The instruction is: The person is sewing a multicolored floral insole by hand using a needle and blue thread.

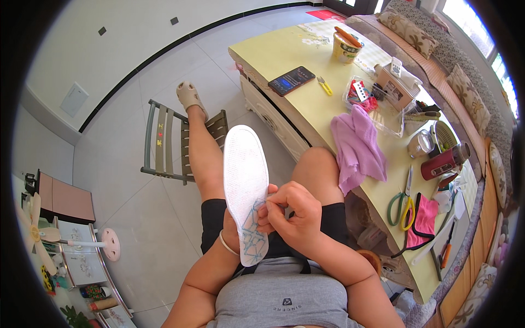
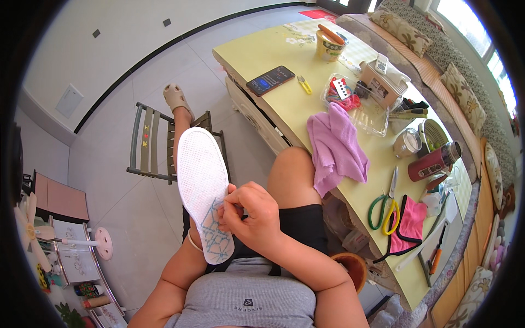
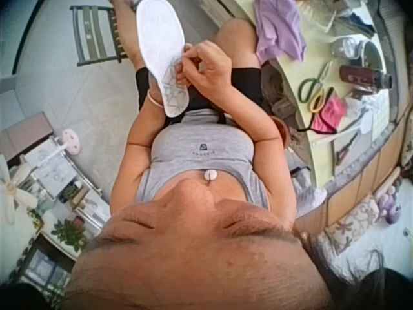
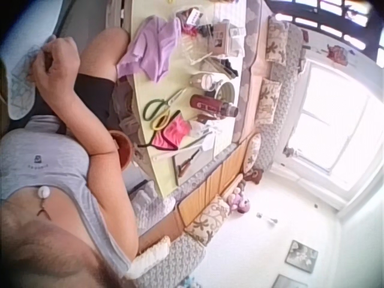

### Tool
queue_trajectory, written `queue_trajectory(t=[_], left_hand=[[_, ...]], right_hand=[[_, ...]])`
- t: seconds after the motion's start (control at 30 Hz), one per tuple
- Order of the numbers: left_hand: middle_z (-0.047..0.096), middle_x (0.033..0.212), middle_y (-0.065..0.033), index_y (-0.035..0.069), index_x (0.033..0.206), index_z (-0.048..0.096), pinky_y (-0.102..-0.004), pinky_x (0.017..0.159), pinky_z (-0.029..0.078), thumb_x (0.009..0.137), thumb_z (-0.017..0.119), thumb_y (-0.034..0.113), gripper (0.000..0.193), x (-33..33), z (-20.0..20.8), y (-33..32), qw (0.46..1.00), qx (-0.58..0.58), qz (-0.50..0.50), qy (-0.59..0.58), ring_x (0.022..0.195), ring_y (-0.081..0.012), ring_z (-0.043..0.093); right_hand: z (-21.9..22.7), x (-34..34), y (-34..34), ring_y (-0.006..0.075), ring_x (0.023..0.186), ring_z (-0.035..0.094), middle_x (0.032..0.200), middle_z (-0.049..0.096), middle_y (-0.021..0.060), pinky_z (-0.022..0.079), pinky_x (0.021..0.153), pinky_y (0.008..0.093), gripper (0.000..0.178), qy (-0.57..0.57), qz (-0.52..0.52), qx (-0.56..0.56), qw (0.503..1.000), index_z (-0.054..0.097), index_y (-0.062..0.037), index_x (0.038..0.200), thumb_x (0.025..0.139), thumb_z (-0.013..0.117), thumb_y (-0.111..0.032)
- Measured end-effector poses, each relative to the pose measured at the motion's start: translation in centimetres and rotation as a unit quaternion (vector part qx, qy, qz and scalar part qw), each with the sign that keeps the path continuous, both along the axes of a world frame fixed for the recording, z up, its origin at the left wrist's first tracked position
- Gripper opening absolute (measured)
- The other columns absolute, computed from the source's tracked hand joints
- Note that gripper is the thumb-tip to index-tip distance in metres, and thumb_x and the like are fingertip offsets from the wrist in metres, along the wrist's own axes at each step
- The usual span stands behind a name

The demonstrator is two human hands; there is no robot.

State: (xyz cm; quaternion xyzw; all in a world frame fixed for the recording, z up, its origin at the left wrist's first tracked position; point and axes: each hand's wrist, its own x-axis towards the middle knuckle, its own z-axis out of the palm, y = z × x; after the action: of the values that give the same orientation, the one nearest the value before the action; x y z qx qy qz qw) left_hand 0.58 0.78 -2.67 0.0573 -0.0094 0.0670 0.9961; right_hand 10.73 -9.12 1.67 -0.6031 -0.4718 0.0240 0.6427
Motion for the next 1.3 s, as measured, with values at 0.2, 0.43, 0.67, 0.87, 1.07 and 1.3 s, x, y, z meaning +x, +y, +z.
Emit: queue_trajectory(t=[0.2, 0.43, 0.67, 0.87, 1.07, 1.3], left_hand=[[0.064, 0.096, -0.0107, -0.003, 0.112, 0.058, -0.0267, 0.074, 0.05, 0.088, 0.059, 0.002, 0.025, -0.4, 1.4, 0.3, 0.958, 0.209, 0.127, 0.152, 0.084, -0.0157, 0.061], [0.068, 0.09, -0.0096, -0.004, 0.104, 0.06, -0.0215, 0.073, 0.052, 0.085, 0.062, -0.006, 0.019, -0.4, 3.0, -0.5, 0.907, 0.305, 0.185, 0.225, 0.079, -0.011, 0.065], [0.068, 0.087, -0.0085, -0.004, 0.101, 0.06, -0.0207, 0.071, 0.052, 0.084, 0.064, -0.006, 0.018, -0.5, 2.2, -0.6, 0.9, 0.331, 0.199, 0.205, 0.076, -0.0094, 0.064], [0.068, 0.087, -0.0087, -0.004, 0.1, 0.058, -0.0216, 0.07, 0.052, 0.085, 0.064, -0.004, 0.016, -0.5, 1.7, 0.0, 0.832, 0.416, 0.274, 0.243, 0.075, -0.0083, 0.063], [0.066, 0.083, -0.0054, -0.003, 0.1, 0.058, -0.0205, 0.067, 0.051, 0.084, 0.065, -0.004, 0.018, -0.2, 0.7, -0.9, 0.775, 0.509, 0.28, 0.248, 0.074, -0.006, 0.062], [0.061, 0.074, -0.0021, -0.003, 0.1, 0.059, -0.0201, 0.061, 0.048, 0.08, 0.066, -0.006, 0.02, -0.3, -0.3, 2.3, 0.622, 0.582, 0.408, 0.328, 0.066, -0.0048, 0.057]], right_hand=[[-2.0, 1.6, -1.2, 0.0078, 0.073, 0.061, 0.081, 0.066, 0.003, 0.05, 0.066, 0.0251, 0.001, 0.331, 0.137, -0.076, 0.93, 0.064, 0.0004, 0.084, 0.084, 0.063, 0.0], [-3.1, 2.1, -1.5, 0.0161, 0.092, 0.064, 0.103, 0.067, 0.0074, 0.052, 0.081, 0.0288, 0.025, 0.556, 0.23, 0.034, 0.798, 0.062, 0.0024, 0.109, 0.084, 0.063, 0.001], [-4.9, 2.1, -1.4, 0.0185, 0.095, 0.065, 0.109, 0.065, 0.0103, 0.054, 0.082, 0.03, 0.026, 0.591, 0.21, 0.047, 0.778, 0.06, 0.0009, 0.111, 0.085, 0.062, 0.0], [-4.4, 3.4, -1.5, 0.0142, 0.089, 0.058, 0.097, 0.065, 0.0063, 0.049, 0.076, 0.0295, 0.014, 0.209, -0.155, 0.06, 0.964, 0.062, -0.0002, 0.1, 0.087, 0.062, 0.003], [-2.2, 1.8, -0.6, 0.0264, 0.084, 0.057, 0.091, 0.064, 0.0053, 0.047, 0.074, 0.0353, 0.021, -0.251, -0.086, -0.032, 0.964, 0.07, -0.0072, 0.089, 0.068, 0.071, 0.0], [3.5, 5.4, -5.1, 0.0172, 0.074, 0.061, 0.089, 0.062, 0.0121, 0.06, 0.061, 0.0405, 0.008, 0.397, 0.178, 0.3, 0.849, 0.052, -0.0023, 0.103, 0.098, 0.047, -0.008]])
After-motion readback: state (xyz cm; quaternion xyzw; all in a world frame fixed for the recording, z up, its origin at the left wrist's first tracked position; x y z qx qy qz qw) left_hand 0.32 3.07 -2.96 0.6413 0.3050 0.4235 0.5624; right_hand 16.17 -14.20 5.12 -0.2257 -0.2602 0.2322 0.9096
